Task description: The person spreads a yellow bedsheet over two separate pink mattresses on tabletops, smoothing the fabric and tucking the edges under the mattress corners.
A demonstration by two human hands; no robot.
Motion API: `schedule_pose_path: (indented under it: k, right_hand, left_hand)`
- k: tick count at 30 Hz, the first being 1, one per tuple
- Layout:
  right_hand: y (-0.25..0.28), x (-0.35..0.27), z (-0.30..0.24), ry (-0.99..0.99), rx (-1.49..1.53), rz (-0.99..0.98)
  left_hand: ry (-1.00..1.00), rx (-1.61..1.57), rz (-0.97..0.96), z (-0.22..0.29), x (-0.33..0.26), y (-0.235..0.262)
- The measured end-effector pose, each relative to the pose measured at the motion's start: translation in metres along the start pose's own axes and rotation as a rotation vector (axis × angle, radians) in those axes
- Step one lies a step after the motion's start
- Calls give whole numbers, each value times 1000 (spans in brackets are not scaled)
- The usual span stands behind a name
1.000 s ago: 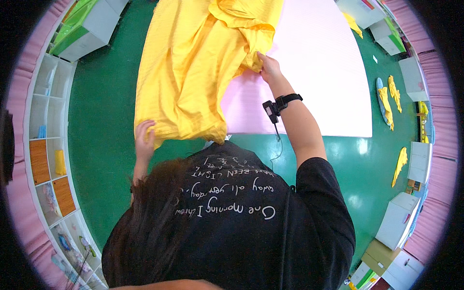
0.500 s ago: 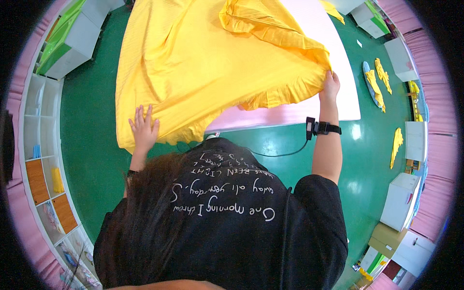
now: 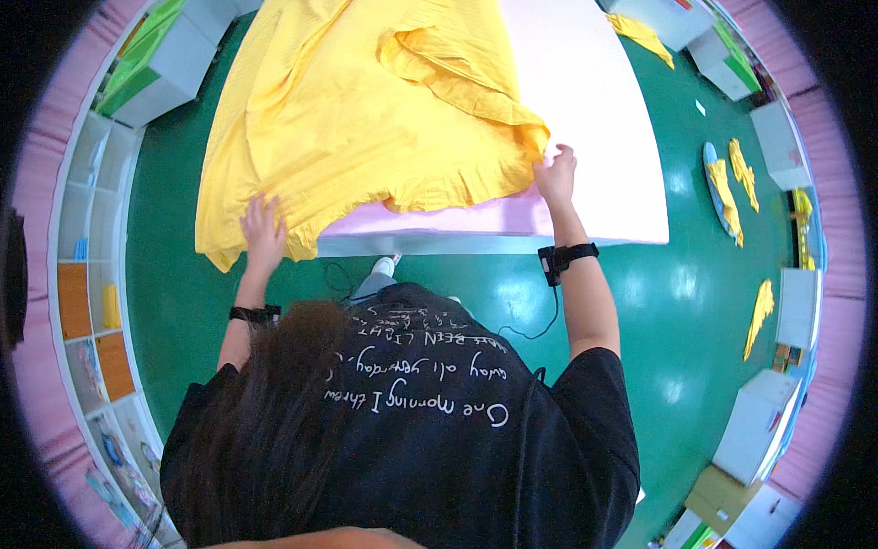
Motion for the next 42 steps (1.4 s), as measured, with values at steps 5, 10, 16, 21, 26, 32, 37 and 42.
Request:
schedule_pose_path:
  k: [5,10,16,21,26,32,37,42]
  right_hand:
    - [-3,41,-77,534,-235,121]
    - [-48,75,-124,427,-391,-126]
    - [-63,110,-101,236,-704,-374]
    - [-3,155,-21,321,-239,-69]
    - [128,97,74,-231,468,-138]
    - [151,-56,152,-629,793,-33]
    - [162,-69,194,-454,305,-532]
    - [188,-14,141,366,-45,-317]
  left_hand:
    - [-97,-24,-57,82,-19,-2]
    - [-138,-169,-63,115,-10,-9]
    - [-178,-331,78,134,4,-10]
    - [-80,-368,104,143,19,-16]
    - [-95,-348,101,140,10,-25]
    - [-181,-253,53,148,17,-27]
    - [-37,-201,150,167,4,-26]
    - [59,-101,148,184,-33,-22]
Point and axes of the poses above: each hand's wrist, its own x-axis towards the middle knuckle, its own y-axis out of the back of the hand, z = x × y, the point moved 2 cm from there along x, towards the middle knuckle, and after that the axes turned 7 degrees about -z, right-handed, at the moved point
